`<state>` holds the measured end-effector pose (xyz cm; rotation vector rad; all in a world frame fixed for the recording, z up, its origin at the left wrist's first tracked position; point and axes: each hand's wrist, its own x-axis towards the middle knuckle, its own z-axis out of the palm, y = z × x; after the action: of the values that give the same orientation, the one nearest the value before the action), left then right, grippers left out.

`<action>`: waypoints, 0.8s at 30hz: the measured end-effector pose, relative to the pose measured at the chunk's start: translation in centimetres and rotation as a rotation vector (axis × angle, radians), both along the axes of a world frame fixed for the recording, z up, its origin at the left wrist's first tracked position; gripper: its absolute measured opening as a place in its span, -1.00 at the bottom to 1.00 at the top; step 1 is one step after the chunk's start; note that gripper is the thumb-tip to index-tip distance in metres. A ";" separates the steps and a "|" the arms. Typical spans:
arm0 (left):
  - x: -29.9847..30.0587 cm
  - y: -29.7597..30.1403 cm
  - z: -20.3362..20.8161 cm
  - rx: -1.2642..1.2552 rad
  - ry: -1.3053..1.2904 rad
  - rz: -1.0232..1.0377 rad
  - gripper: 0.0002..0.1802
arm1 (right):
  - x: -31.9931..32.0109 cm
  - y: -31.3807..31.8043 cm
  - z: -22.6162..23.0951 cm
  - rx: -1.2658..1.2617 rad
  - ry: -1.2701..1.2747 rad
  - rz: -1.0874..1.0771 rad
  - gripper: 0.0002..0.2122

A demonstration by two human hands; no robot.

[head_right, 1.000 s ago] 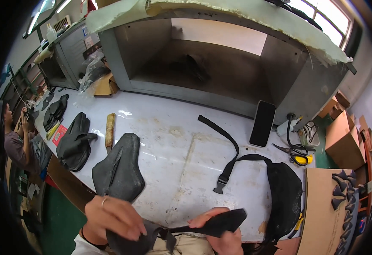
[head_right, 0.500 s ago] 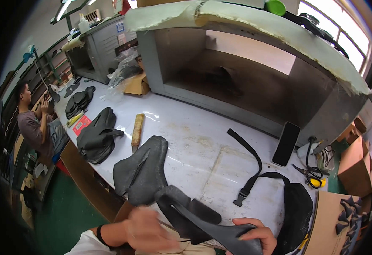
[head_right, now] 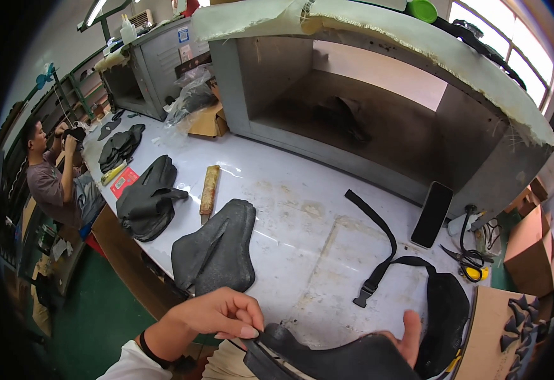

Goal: The person picks up a bicycle saddle cover and a base, then fits and stretches the cover over the base by hand. They press the edges of the cover around the underside of the saddle before placing the assembled piece onto a cardboard sheet.

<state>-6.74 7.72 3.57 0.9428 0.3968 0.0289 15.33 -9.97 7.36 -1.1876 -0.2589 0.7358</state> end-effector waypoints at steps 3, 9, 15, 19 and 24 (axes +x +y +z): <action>0.6 -2.6 -2.3 -0.221 -0.082 0.044 -0.81 | 1.6 1.1 -6.4 -0.007 -0.880 0.402 -0.50; 3.6 -5.0 -3.3 -0.434 -0.106 0.015 -0.79 | 1.6 -1.1 -9.8 0.476 -1.167 0.449 -0.49; 4.8 -5.6 -2.1 -0.406 -0.013 -0.074 -0.83 | -0.1 -10.2 -20.2 -0.277 -1.053 -0.198 -0.63; 5.0 -6.4 -2.6 -0.385 -0.048 -0.193 -0.78 | -1.2 -2.8 -6.7 0.263 -0.841 0.367 -0.68; 4.7 -6.4 -2.5 -0.378 -0.013 -0.163 -0.79 | 1.1 -2.8 -7.9 -0.036 -0.589 0.523 -0.66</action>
<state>-2.01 1.28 1.09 0.5983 0.2985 -0.1834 16.45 -12.78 -0.58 -1.3688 -1.0805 0.8229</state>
